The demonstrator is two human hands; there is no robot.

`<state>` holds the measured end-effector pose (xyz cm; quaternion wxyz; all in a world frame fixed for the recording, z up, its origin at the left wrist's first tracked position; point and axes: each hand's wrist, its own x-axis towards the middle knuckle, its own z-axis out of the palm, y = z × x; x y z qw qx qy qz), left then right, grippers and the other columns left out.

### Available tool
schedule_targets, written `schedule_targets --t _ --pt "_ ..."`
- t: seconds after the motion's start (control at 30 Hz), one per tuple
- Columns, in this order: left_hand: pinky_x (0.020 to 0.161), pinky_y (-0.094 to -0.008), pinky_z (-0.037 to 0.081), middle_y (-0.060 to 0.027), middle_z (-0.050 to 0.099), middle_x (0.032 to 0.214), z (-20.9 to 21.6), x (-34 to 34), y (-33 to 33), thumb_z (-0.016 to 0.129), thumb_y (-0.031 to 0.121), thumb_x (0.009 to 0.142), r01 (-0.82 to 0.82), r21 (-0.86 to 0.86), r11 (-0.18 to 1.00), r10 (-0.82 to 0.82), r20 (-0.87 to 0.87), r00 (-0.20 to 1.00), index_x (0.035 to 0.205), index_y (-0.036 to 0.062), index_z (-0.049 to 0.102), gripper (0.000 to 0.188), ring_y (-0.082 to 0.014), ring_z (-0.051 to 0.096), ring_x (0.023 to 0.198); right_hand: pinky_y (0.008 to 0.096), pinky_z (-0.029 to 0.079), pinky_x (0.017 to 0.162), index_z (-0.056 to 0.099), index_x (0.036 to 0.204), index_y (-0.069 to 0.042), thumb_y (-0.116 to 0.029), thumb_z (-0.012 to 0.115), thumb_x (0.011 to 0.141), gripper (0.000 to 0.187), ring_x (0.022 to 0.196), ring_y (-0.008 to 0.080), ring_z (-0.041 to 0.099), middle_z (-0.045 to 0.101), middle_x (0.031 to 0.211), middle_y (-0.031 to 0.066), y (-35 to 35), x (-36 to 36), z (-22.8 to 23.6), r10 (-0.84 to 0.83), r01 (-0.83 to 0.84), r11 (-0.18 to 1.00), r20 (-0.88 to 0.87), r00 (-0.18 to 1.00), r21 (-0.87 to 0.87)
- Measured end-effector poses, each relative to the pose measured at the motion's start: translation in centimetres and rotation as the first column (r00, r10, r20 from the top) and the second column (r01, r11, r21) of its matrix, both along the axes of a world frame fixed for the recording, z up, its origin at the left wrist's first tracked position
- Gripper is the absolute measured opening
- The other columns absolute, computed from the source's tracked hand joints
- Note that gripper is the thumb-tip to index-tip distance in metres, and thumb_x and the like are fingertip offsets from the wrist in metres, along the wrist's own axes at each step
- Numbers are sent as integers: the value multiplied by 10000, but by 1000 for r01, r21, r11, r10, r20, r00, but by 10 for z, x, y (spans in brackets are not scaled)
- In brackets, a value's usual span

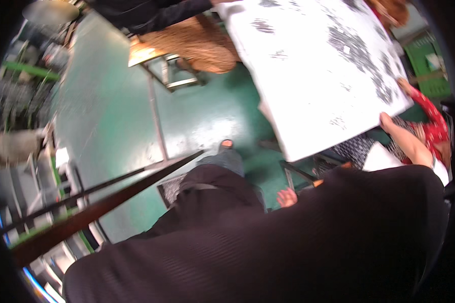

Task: The person walks to a table and begins arranging silver paperclips on a large white sheet with printed patterns. They pick up clusters of paperclips and place them into designated areas on the sheet, working alongside others.

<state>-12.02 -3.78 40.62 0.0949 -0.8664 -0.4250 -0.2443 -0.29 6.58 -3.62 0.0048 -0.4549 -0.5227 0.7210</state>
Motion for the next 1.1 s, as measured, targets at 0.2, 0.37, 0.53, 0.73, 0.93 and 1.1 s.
schedule_targets --t 0.2,0.37,0.53,0.73,0.93,1.1 --pt "754 -371 498 -60 626 713 -6 -44 -11 681 200 663 187 -34 982 -188 -38 981 709 83 671 126 -285 621 755 328 434 526 542 1119 -49 -240 567 894 296 704 225 585 591 938 130 0 27 -56 -253 256 967 169 953 -1" --pt "886 -368 493 -92 667 980 -93 -144 -22 654 185 738 226 -498 837 22 443 896 949 57 685 248 -283 623 982 292 401 386 567 1046 -52 -213 572 889 225 547 200 577 613 793 106 -4 87 -76 -474 482 874 323 819 60" --pt "905 -380 492 -150 618 1155 -228 -271 -144 574 10 839 -401 -758 514 857 433 280 1136 52 627 305 -297 602 1058 248 462 478 569 1008 -34 -196 520 969 174 615 139 590 602 774 77 72 16 18 -425 396 719 -89 901 571" --pt "729 -366 519 -133 685 915 -302 -383 -238 597 11 816 -622 -777 93 920 306 -244 995 35 688 202 -273 663 791 285 507 749 566 1176 6 -127 515 965 255 825 170 626 639 943 104 64 -204 144 -247 300 554 -191 950 777" --pt "709 -381 508 -93 657 897 -327 -470 -247 628 53 806 -633 -757 162 954 283 -95 974 76 687 180 -272 645 770 292 525 726 615 1098 -40 -57 560 898 209 899 167 636 630 1015 86 -95 -414 135 332 -189 577 -17 943 795" --pt "661 -325 516 -92 637 908 -329 -493 -240 645 4 797 -622 -734 273 928 372 -32 1014 60 675 227 -223 640 706 396 440 871 637 1075 -118 -104 725 749 338 1041 267 521 554 1098 72 -180 -483 140 475 -401 281 237 848 872"
